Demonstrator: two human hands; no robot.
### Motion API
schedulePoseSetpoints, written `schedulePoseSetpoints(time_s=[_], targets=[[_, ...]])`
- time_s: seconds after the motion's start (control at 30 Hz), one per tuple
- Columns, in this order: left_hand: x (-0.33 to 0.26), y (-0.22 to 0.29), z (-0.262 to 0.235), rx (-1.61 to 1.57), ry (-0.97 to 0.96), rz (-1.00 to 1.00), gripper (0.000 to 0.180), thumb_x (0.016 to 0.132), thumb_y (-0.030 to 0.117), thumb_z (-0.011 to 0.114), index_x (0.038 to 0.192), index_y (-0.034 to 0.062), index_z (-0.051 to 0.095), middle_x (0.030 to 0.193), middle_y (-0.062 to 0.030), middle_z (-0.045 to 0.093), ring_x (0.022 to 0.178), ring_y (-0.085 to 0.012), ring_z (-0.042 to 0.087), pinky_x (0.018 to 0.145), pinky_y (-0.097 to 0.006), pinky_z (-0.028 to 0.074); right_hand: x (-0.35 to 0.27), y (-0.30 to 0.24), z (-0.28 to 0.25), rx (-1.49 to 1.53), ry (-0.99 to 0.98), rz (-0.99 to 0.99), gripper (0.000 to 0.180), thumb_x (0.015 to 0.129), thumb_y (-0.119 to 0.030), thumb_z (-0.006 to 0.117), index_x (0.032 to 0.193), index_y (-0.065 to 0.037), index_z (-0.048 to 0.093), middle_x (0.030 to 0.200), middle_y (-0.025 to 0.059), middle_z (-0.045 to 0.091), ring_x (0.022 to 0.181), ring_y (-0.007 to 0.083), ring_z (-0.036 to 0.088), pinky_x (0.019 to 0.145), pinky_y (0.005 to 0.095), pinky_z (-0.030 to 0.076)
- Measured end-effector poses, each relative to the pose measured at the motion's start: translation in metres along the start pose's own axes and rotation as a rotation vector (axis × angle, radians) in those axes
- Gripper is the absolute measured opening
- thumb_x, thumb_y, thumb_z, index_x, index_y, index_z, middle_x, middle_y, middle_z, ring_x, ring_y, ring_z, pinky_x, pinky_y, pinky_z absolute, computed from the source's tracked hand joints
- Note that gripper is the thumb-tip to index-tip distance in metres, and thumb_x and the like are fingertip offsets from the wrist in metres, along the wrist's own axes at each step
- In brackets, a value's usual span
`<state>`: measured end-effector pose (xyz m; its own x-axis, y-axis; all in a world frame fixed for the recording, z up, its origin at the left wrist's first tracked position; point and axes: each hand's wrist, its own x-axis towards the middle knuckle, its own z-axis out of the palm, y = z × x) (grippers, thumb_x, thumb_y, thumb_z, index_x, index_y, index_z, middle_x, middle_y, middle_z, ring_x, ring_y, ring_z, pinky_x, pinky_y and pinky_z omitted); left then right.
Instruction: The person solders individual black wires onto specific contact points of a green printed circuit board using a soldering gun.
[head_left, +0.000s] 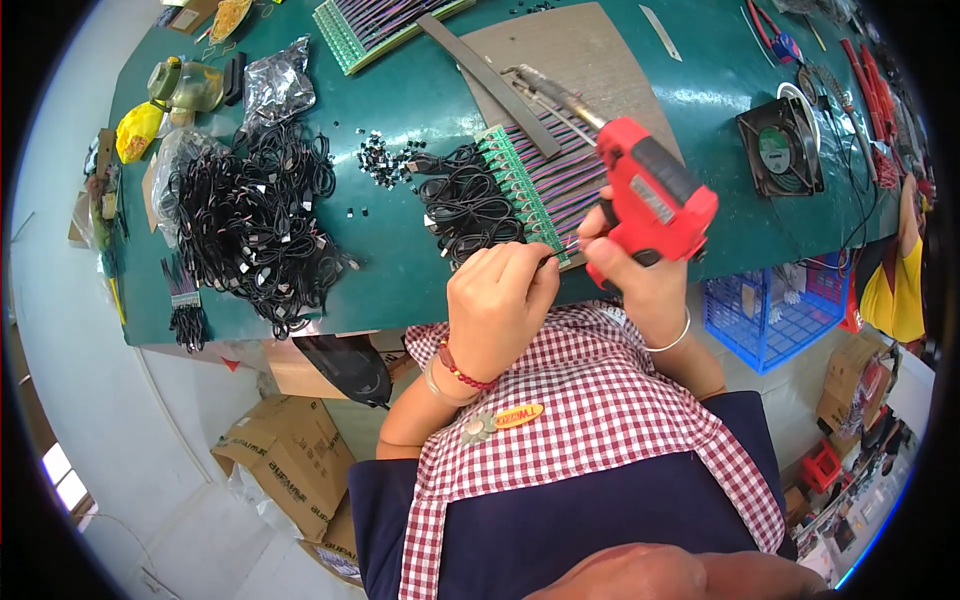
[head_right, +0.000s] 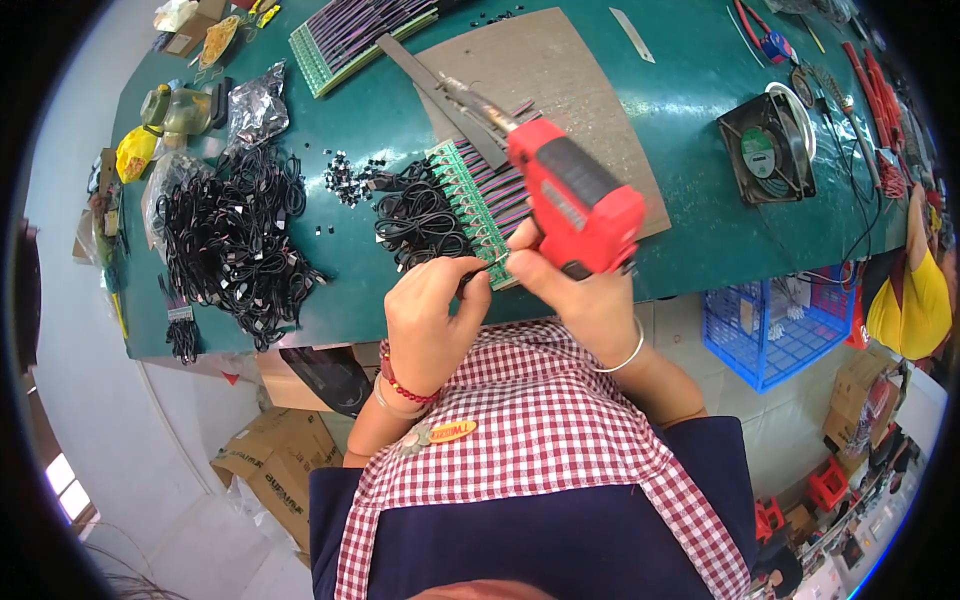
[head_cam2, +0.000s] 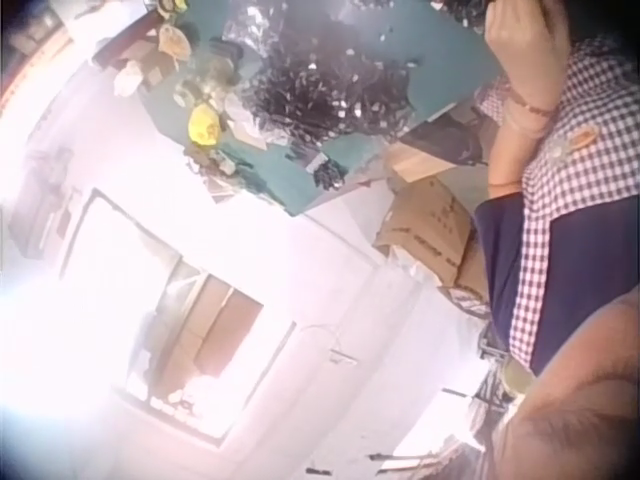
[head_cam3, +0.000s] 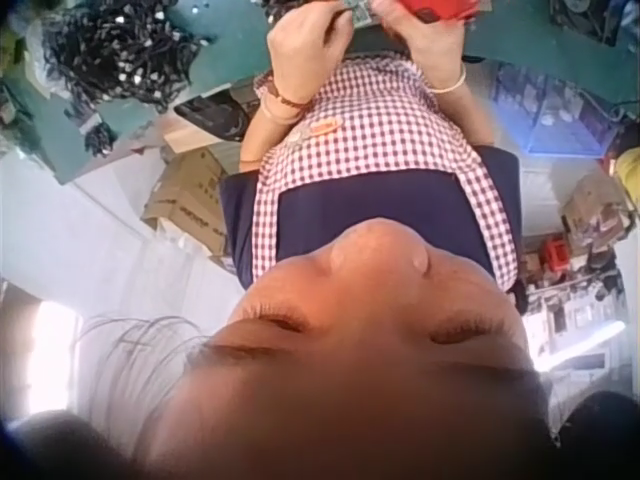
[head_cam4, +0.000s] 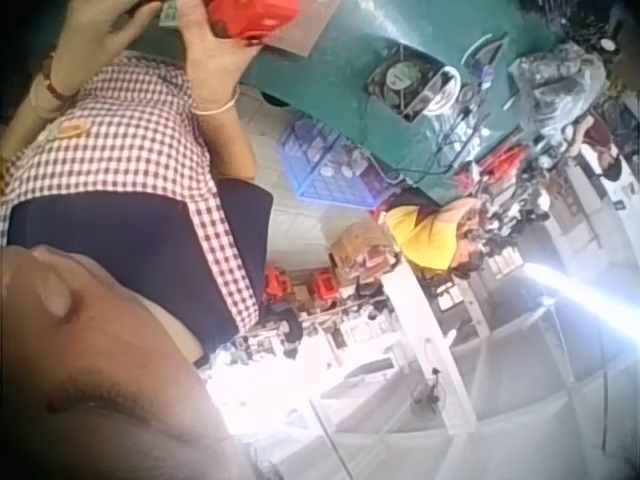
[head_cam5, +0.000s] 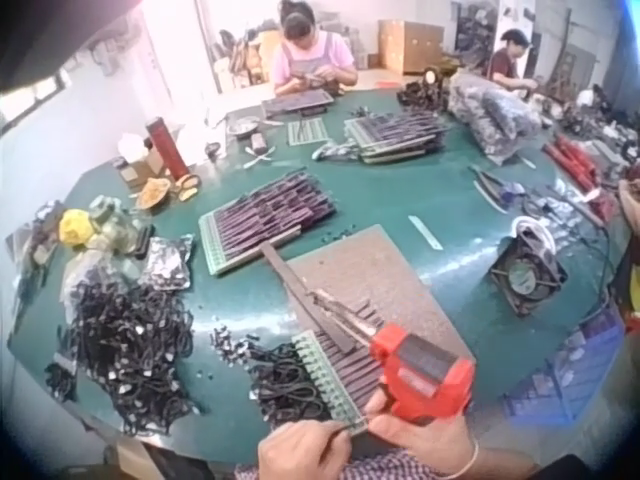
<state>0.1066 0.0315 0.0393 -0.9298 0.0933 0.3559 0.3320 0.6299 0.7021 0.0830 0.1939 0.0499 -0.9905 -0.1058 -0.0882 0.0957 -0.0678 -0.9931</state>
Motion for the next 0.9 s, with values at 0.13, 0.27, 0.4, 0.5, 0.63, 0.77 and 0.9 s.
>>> schedulePoseSetpoints(time_s=[0.13, 0.27, 0.4, 0.5, 0.63, 0.77, 0.9], targets=[[0.001, 0.002, 0.003, 0.063, 0.005, 0.038, 0.014, 0.071, 0.003, 0.069, 0.081, 0.0028, 0.060, 0.065, -0.0054, 0.053, 0.055, -0.0215, 0.054, 0.053, -0.032, 0.043, -0.005, -0.001, 0.007, -0.112, 0.050, 0.049, 0.013, 0.082, -0.004, 0.067, 0.093, -0.001, 0.062, 0.084, 0.0024, 0.063, 0.074, 0.0093, 0.060, 0.066, 0.0245, 0.049], [-0.001, 0.005, 0.004, -0.016, 0.000, -0.083, 0.015, 0.071, 0.003, 0.070, 0.082, 0.0029, 0.060, 0.065, -0.0056, 0.052, 0.053, -0.0218, 0.052, 0.051, -0.032, 0.043, -0.006, 0.004, 0.008, -0.068, 0.050, 0.025, 0.014, 0.083, -0.003, 0.065, 0.096, 0.000, 0.060, 0.082, 0.0017, 0.063, 0.073, 0.0088, 0.060, 0.064, 0.0246, 0.049], [-0.003, 0.007, 0.004, -0.244, -0.025, -0.254, 0.014, 0.076, 0.005, 0.069, 0.084, 0.0023, 0.059, 0.069, -0.0051, 0.056, 0.052, -0.0153, 0.051, 0.049, -0.030, 0.042, -0.004, 0.003, 0.007, 0.201, 0.079, 0.077, 0.026, 0.084, 0.000, 0.061, 0.109, 0.001, 0.053, 0.084, 0.0050, 0.063, 0.075, 0.0123, 0.061, 0.066, 0.0264, 0.050], [-0.001, 0.002, -0.001, -0.629, -0.155, -0.488, 0.011, 0.087, 0.010, 0.063, 0.087, 0.0023, 0.056, 0.071, -0.0028, 0.058, 0.052, -0.0073, 0.048, 0.047, -0.025, 0.039, 0.000, 0.007, -0.001, 0.335, 0.081, 0.075, 0.036, 0.083, 0.003, 0.059, 0.117, 0.002, 0.047, 0.088, 0.0085, 0.062, 0.079, 0.0160, 0.062, 0.071, 0.0288, 0.051], [0.002, -0.002, -0.007, -1.108, -0.294, -0.728, 0.013, 0.095, 0.015, 0.054, 0.089, 0.0028, 0.053, 0.071, -0.0003, 0.056, 0.053, -0.0024, 0.043, 0.046, -0.020, 0.035, -0.001, 0.006, -0.003, 0.179, 0.006, 0.037, 0.043, 0.079, 0.003, 0.064, 0.119, 0.000, 0.047, 0.090, 0.0106, 0.061, 0.084, 0.0175, 0.060, 0.075, 0.0304, 0.050], [0.003, -0.002, -0.005, -1.197, -0.341, -0.801, 0.013, 0.097, 0.015, 0.050, 0.091, 0.0031, 0.050, 0.070, -0.0001, 0.053, 0.051, -0.0024, 0.040, 0.045, -0.017, 0.031, -0.005, 0.004, -0.002, 0.084, -0.127, 0.093, 0.045, 0.080, 0.005, 0.063, 0.121, 0.001, 0.046, 0.091, 0.0098, 0.061, 0.087, 0.0159, 0.059, 0.076, 0.0292, 0.049], [0.002, -0.001, -0.004, -1.201, -0.290, -0.828, 0.010, 0.096, 0.012, 0.049, 0.093, 0.0028, 0.050, 0.068, 0.0002, 0.051, 0.048, -0.0026, 0.039, 0.042, -0.018, 0.030, -0.005, 0.002, -0.002, 0.015, -0.118, 0.043, 0.046, 0.080, 0.005, 0.061, 0.122, 0.000, 0.044, 0.089, 0.0082, 0.060, 0.084, 0.0142, 0.058, 0.073, 0.0276, 0.048]])
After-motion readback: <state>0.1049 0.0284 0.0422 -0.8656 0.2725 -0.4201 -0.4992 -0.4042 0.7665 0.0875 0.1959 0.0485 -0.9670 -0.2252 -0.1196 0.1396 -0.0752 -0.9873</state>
